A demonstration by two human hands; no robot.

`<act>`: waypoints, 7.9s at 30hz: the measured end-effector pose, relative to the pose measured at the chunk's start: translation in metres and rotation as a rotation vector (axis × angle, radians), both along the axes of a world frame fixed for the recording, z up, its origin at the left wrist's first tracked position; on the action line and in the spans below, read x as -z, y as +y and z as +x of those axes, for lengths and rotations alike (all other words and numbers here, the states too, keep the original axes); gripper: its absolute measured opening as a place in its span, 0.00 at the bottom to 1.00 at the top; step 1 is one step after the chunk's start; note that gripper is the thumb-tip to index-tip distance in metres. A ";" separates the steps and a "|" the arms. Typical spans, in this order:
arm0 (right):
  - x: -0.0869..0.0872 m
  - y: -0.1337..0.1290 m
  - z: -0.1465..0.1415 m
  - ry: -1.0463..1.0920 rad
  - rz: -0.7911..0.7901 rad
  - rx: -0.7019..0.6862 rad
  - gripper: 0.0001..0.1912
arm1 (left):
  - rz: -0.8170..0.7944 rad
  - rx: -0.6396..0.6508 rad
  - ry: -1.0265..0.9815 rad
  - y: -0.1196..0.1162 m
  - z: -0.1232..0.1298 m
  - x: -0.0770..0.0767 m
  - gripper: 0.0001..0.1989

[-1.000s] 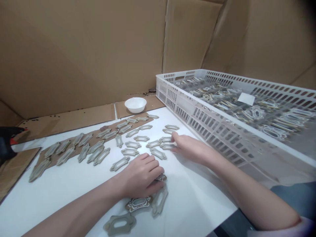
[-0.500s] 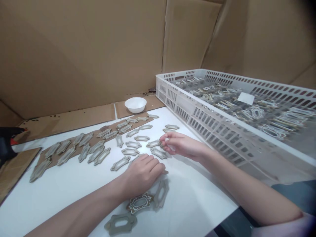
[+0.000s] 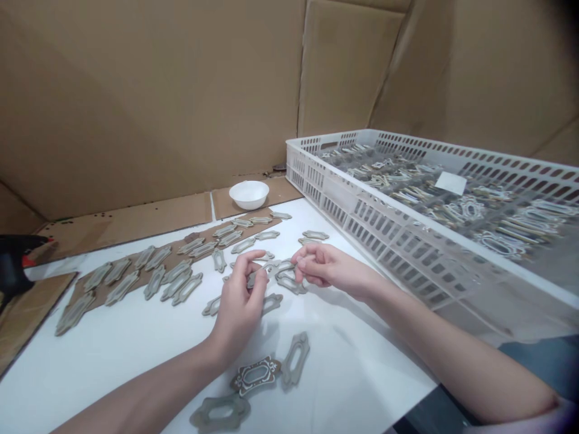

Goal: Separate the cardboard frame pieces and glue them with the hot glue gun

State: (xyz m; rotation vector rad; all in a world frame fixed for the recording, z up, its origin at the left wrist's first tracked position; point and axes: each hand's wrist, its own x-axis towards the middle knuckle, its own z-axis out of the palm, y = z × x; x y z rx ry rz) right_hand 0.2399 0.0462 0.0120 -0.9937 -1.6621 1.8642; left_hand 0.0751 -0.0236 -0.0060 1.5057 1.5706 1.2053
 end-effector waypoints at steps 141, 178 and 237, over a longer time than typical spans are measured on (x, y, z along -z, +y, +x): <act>0.017 0.039 0.017 -1.360 0.703 0.234 0.17 | 0.164 0.875 0.758 -0.027 0.011 -0.007 0.14; -0.001 0.011 0.002 0.311 -0.406 0.167 0.05 | -0.372 0.145 -0.514 -0.002 0.009 -0.004 0.13; -0.004 -0.022 -0.013 -0.166 0.387 0.264 0.05 | -0.121 0.261 -0.339 -0.014 0.015 -0.005 0.12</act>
